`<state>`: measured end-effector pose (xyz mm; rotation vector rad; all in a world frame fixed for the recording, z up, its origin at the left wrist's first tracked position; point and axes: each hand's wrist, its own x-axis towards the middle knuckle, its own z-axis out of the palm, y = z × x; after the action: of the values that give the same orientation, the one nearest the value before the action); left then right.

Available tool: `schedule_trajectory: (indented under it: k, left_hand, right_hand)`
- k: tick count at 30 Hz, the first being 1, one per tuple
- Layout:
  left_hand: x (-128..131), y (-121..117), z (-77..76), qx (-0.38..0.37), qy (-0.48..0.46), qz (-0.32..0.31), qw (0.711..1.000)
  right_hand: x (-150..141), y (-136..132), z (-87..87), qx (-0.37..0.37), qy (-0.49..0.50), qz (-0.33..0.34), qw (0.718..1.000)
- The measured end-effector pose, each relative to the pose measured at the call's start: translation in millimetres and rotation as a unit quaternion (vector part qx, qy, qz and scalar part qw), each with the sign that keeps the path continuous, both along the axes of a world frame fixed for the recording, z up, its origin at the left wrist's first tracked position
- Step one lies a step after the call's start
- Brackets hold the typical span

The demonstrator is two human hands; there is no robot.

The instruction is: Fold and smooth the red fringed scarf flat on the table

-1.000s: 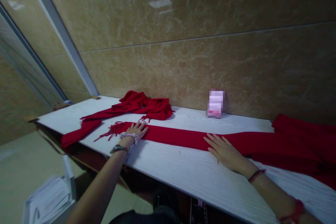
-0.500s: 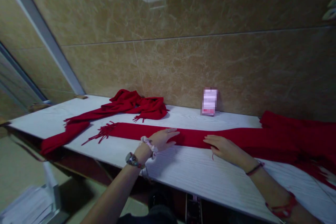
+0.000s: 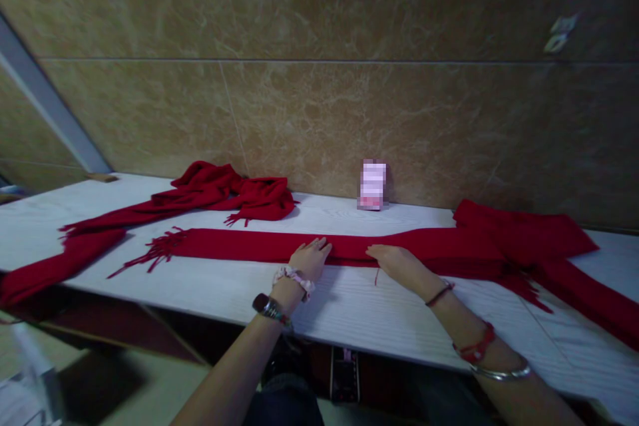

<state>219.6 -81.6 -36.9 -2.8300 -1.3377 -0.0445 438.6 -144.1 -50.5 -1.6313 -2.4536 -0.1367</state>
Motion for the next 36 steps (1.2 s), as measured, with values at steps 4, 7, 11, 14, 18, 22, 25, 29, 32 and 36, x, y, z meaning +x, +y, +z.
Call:
schedule_trajectory:
  k: [4, 7, 11, 14, 18, 22, 25, 29, 32, 36]
  left_hand:
    - [-7, 3, -7.5, 0.002, -0.009, 0.002, 1.0]
    - [-12, 2, -16.5, -0.03, 0.019, 0.014, 0.999]
    - [-17, -4, -18.2, -0.048, 0.032, 0.005, 0.998]
    - [-20, -9, -10.9, -0.06, 0.041, 0.003, 0.997]
    - [-16, -18, -4.7, -0.057, 0.039, 0.045, 0.997]
    - [-3, -22, -9.5, 0.002, 0.012, 0.025, 1.0]
    - [7, -23, -16.5, 0.003, 0.009, 0.0, 1.0]
    - [13, -23, -20.5, -0.016, 0.016, 0.02, 1.0]
    - [15, -25, -17.1, -0.019, 0.009, 0.027, 0.999]
    - [20, -24, -11.7, 0.004, -0.024, 0.066, 0.998]
  right_hand:
    - [4, -9, 4.3, 0.044, 0.039, 0.02, 0.998]
    - [10, -15, 1.8, 0.027, 0.031, 0.05, 0.998]
    - [14, -18, -5.4, -0.03, 0.0, 0.068, 0.997]
    - [15, -17, -8.6, -0.037, -0.008, 0.069, 0.997]
    - [14, -19, -7.8, -0.007, -0.019, 0.078, 0.997]
    - [9, -22, -1.6, 0.039, -0.027, 0.057, 0.997]
    - [3, -24, 2.3, 0.041, -0.023, 0.046, 0.998]
    - [-1, -25, 1.9, -0.014, -0.022, 0.029, 0.999]
    - [-3, -22, 0.9, -0.002, -0.022, 0.016, 1.0]
    - [-18, -10, -1.6, 0.023, 0.007, -0.023, 0.999]
